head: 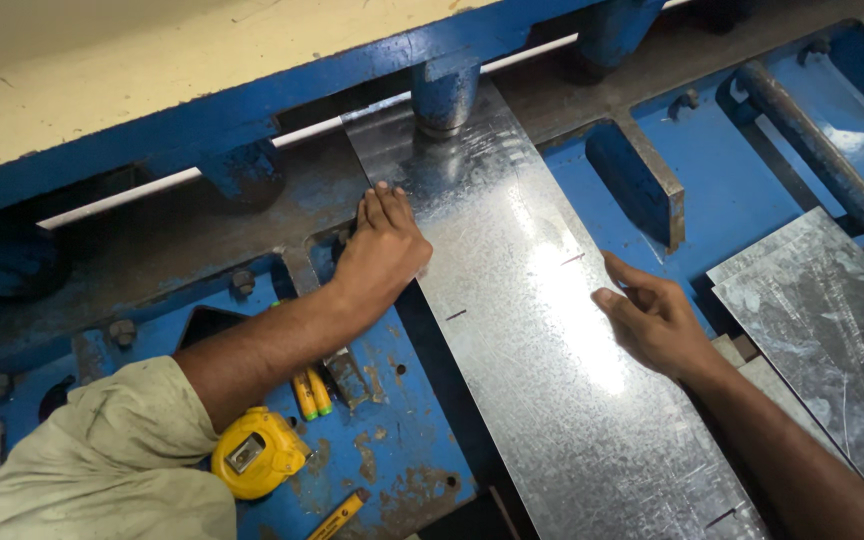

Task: The person positions rectangular metal sheets under a guillotine shear blade, aligning them with the cutting edge. They operate the machine to cut the sheets into smaller pieces, then remove the cut sections and stack them on a nearby surface. The person repeats this process with multiple sheets, occasionally using a tape measure to verify dimensions.

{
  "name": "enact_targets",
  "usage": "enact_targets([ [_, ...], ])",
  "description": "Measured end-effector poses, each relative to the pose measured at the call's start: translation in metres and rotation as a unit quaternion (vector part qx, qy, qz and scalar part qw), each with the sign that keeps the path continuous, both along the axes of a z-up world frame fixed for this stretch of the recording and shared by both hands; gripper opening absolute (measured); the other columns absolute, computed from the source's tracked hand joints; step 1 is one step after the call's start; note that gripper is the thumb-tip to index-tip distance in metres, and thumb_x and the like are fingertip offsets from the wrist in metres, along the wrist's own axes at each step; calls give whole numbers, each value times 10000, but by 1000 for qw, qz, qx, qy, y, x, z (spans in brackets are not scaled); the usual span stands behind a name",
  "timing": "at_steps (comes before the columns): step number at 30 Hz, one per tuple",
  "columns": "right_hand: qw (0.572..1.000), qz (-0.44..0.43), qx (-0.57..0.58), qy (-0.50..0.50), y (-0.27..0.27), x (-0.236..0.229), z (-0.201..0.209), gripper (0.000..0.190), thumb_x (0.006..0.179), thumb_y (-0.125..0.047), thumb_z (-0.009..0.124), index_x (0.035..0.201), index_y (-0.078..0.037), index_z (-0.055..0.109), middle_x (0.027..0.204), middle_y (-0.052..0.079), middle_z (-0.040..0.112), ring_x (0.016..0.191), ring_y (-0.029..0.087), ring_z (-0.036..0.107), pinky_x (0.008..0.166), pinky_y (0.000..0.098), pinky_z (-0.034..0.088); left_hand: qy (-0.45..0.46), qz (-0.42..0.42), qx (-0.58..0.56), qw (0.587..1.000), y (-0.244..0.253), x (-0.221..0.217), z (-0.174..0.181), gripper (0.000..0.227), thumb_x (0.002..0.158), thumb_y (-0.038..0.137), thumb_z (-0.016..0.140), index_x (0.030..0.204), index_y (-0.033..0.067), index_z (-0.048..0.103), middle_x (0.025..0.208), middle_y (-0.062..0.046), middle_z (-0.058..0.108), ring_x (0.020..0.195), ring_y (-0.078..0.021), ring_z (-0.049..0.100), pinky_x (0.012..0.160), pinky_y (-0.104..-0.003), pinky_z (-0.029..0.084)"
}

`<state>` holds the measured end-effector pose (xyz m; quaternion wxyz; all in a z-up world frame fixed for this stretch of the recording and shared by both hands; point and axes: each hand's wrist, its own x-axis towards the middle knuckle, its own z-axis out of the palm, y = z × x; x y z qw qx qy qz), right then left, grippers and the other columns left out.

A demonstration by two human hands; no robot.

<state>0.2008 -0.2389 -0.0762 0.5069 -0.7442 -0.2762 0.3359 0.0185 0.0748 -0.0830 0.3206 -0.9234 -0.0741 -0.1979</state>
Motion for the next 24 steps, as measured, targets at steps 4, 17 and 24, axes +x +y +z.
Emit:
enact_targets([
  [4, 1000, -9, -8, -3, -2, -2, 0, 659, 980, -171, 580, 1546, 66, 339, 612, 7, 563, 440, 35, 404, 381, 240, 342, -3, 5, -7, 1000, -1, 0, -2, 459, 794, 14, 635, 1218, -160, 656, 1177, -391, 656, 1054, -424, 720, 916, -428, 607],
  [17, 999, -29, -5, 23, 3, -9, 5, 649, 967, -195, 595, 1557, 11, 422, 577, -46, 462, 423, 37, 350, 366, 241, 269, -24, 3, -24, 999, -2, -1, -2, 462, 802, 51, 618, 1184, -209, 644, 1179, -418, 645, 1053, -462, 701, 925, -461, 602],
  [24, 998, -49, -14, 25, 0, -6, -3, 667, 962, -213, 594, 1550, 13, 374, 551, -39, 456, 404, 46, 357, 347, 253, 284, -19, -4, -20, 1000, 0, -1, -3, 467, 780, 55, 625, 1175, -194, 653, 1161, -416, 647, 1042, -464, 709, 901, -469, 605],
])
